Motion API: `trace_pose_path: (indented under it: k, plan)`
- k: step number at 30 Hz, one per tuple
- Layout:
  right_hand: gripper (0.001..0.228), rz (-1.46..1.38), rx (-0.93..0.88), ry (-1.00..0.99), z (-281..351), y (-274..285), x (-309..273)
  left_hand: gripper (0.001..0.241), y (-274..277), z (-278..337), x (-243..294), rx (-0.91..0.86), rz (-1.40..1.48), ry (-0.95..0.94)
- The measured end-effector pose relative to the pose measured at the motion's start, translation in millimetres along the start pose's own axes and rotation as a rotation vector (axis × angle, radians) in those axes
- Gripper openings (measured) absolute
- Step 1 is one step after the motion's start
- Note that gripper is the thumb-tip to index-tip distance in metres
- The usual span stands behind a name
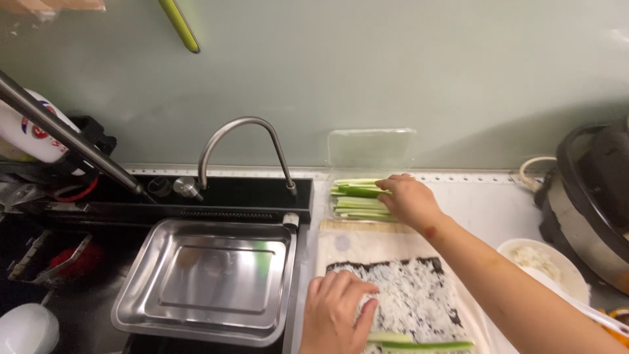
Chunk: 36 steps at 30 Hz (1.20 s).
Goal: The recorder is making sushi by spreading rice on a seaweed sheet and adding cucumber, carrot, and sausage strips.
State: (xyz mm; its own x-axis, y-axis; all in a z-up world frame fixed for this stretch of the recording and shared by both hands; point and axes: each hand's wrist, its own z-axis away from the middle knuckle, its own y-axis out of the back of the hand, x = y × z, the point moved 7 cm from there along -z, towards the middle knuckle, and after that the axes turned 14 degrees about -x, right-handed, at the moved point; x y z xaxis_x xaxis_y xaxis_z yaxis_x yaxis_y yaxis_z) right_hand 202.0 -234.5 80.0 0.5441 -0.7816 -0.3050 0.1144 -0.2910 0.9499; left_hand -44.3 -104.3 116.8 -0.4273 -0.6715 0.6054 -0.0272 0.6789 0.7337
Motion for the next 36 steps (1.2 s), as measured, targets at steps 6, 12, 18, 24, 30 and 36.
trace_pose_path:
  k: [6,12,18,24,30,36]
  plan:
    - [0.018,0.079,-0.176,-0.124,-28.6,-14.1,-4.8,0.028,24.6,-13.3,-28.9,0.016,-0.034,0.083]
    - [0.019,-0.023,-0.165,-0.036,-26.1,-5.9,7.8,0.026,33.4,-46.0,-43.6,0.043,-0.076,0.14]
    - [0.024,-0.077,-0.201,0.015,-29.2,-17.3,17.2,0.028,31.5,-89.1,-59.4,0.028,-0.106,0.155]
    - [0.026,-0.13,-0.282,-0.08,-26.3,-12.0,22.4,0.032,16.6,-118.7,-92.8,-0.008,-0.171,0.252]
    - [0.029,-0.005,-0.379,-0.145,-25.7,-3.6,13.7,0.042,3.1,-150.7,-118.3,0.132,-0.254,0.196]
    - [0.029,-0.166,-0.343,-0.18,-25.8,-5.7,25.1,0.036,-6.9,-167.7,-155.4,-0.004,-0.076,0.436]
